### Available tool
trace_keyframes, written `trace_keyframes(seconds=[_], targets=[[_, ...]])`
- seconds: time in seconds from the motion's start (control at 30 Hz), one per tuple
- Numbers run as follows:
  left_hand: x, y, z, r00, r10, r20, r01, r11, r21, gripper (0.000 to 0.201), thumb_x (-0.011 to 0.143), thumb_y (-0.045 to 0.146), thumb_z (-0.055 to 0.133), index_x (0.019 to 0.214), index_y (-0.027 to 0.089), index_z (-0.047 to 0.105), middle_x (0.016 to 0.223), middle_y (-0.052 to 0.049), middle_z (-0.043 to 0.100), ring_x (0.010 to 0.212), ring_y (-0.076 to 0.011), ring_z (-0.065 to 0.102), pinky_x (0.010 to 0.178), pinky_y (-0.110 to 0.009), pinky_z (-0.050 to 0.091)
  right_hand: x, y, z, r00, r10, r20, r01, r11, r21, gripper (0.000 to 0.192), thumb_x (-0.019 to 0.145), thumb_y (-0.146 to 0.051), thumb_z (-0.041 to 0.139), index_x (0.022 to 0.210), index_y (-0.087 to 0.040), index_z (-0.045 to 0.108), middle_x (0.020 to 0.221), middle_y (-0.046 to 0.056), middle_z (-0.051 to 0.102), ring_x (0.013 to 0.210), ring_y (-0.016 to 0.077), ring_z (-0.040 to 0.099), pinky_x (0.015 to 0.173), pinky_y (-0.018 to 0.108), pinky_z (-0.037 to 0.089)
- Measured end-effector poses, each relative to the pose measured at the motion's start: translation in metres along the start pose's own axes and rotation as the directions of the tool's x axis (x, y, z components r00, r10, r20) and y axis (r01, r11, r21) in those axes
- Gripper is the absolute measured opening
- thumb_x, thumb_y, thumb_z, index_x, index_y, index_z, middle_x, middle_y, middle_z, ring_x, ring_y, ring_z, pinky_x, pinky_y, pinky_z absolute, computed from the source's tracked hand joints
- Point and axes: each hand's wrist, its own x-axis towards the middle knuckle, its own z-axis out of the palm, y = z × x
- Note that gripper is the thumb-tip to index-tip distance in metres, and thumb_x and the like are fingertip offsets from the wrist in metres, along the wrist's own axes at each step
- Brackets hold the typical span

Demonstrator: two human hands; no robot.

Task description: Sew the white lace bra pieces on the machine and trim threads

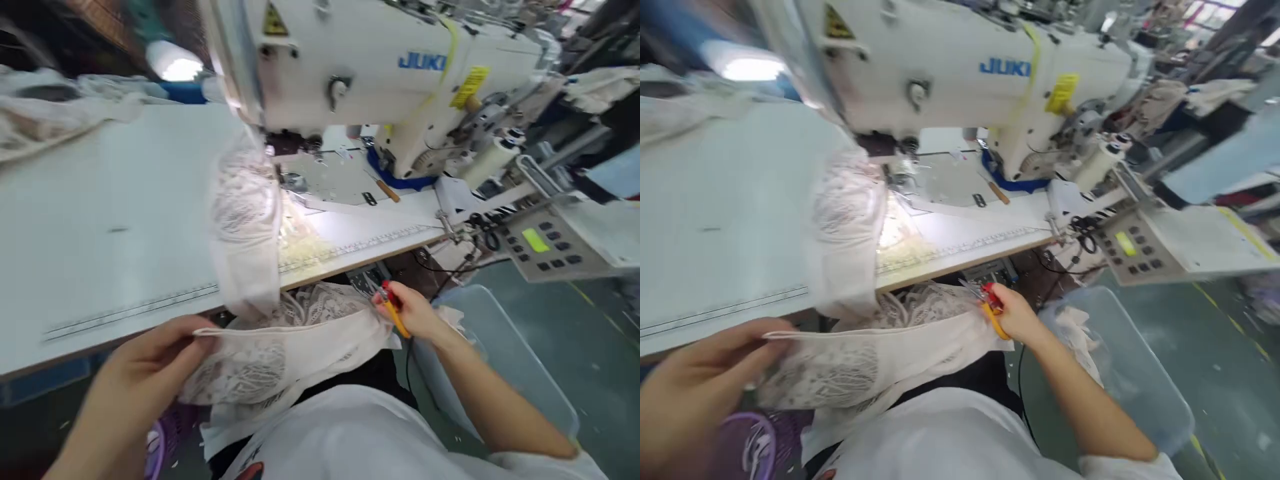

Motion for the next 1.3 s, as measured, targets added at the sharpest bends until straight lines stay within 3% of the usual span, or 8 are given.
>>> trace_keyframes(seconds=[0.13,0.3,0.47,0.6,0.77,0.97,1.13,1.3], targets=[[-0.001,0.022,0.0,0.986,0.0,0.169,0.013,0.997,-0.076,0.016,0.068,0.033,0.055,0.064,0.02,0.063,0.055,0.002,0.058,0.049,-0.0128,0.05,0.044,-0.021,0.039,0.011,-0.037,0.008,0.995,-0.099,-0.033,0.097,0.994,-0.06,0.017,0.071,-0.028,0.062,0.084,-0.019,0.057,0.076,0.003,0.06,0.063,0.0155,0.054,0.055,0.026,0.045],[-0.007,0.034,0.002,0.987,0.062,0.147,-0.065,0.998,0.019,0.014,0.069,0.027,0.048,0.065,0.02,0.06,0.048,0.004,0.05,0.041,-0.0107,0.043,0.039,-0.021,0.034,0.026,-0.117,0.052,0.925,-0.369,0.091,0.347,0.918,0.192,0.012,0.072,-0.023,0.061,0.084,-0.02,0.057,0.079,0.002,0.061,0.063,0.0133,0.054,0.053,0.023,0.044],[-0.014,0.042,0.004,0.979,0.15,0.141,-0.162,0.984,0.076,0.017,0.07,0.024,0.042,0.063,0.019,0.058,0.058,0.0,0.057,0.054,-0.0146,0.053,0.049,-0.024,0.041,0.045,-0.161,0.088,0.889,-0.442,0.12,0.396,0.873,0.284,0.014,0.069,-0.022,0.063,0.075,-0.02,0.051,0.069,-0.001,0.056,0.058,0.0116,0.047,0.05,0.022,0.04],[-0.018,0.046,0.002,0.982,0.124,0.144,-0.129,0.991,0.025,0.019,0.072,0.025,0.042,0.064,0.018,0.058,0.056,0.001,0.052,0.048,-0.0118,0.044,0.043,-0.022,0.035,0.052,-0.162,0.097,0.896,-0.412,0.163,0.336,0.871,0.358,0.019,0.066,-0.022,0.066,0.074,-0.02,0.049,0.066,-0.003,0.051,0.057,0.0107,0.043,0.051,0.022,0.037],[-0.022,0.045,0.004,0.97,0.057,0.236,-0.01,0.98,-0.196,0.02,0.076,0.033,0.047,0.071,0.017,0.057,0.051,0.006,0.04,0.039,-0.0072,0.03,0.037,-0.02,0.027,0.053,-0.158,0.095,0.895,-0.327,0.303,0.09,0.798,0.596,0.027,0.064,-0.026,0.072,0.072,-0.02,0.047,0.071,-0.002,0.052,0.059,0.0105,0.046,0.055,0.025,0.04],[-0.021,0.044,0.014,0.973,0.146,0.178,-0.114,0.977,-0.182,0.027,0.077,0.033,0.045,0.061,0.015,0.056,0.056,0.003,0.041,0.052,-0.0102,0.037,0.047,-0.021,0.03,0.053,-0.159,0.094,0.88,-0.34,0.331,0.024,0.729,0.684,0.033,0.06,-0.026,0.077,0.069,-0.02,0.046,0.066,-0.003,0.052,0.061,0.0118,0.05,0.059,0.027,0.043],[-0.018,0.044,0.015,0.973,0.111,0.202,-0.056,0.964,-0.262,0.029,0.075,0.035,0.046,0.052,0.019,0.039,0.049,0.007,0.031,0.045,-0.008,0.03,0.043,-0.022,0.024,0.055,-0.154,0.085,0.872,-0.35,0.343,0.123,0.833,0.54,0.036,0.064,-0.038,0.074,0.078,-0.02,0.046,0.074,-0.001,0.051,0.062,0.0109,0.045,0.059,0.026,0.041],[-0.013,0.043,0.007,0.949,0.031,0.315,0.085,0.934,-0.348,0.032,0.07,0.039,0.049,0.05,0.021,0.032,0.045,0.009,0.024,0.043,-0.0069,0.023,0.043,-0.023,0.018,0.06,-0.144,0.057,0.713,-0.337,0.614,0.309,0.938,0.156,0.057,0.062,-0.07,0.058,0.08,-0.019,0.041,0.072,-0.002,0.043,0.061,0.0108,0.037,0.052,0.024,0.035]])
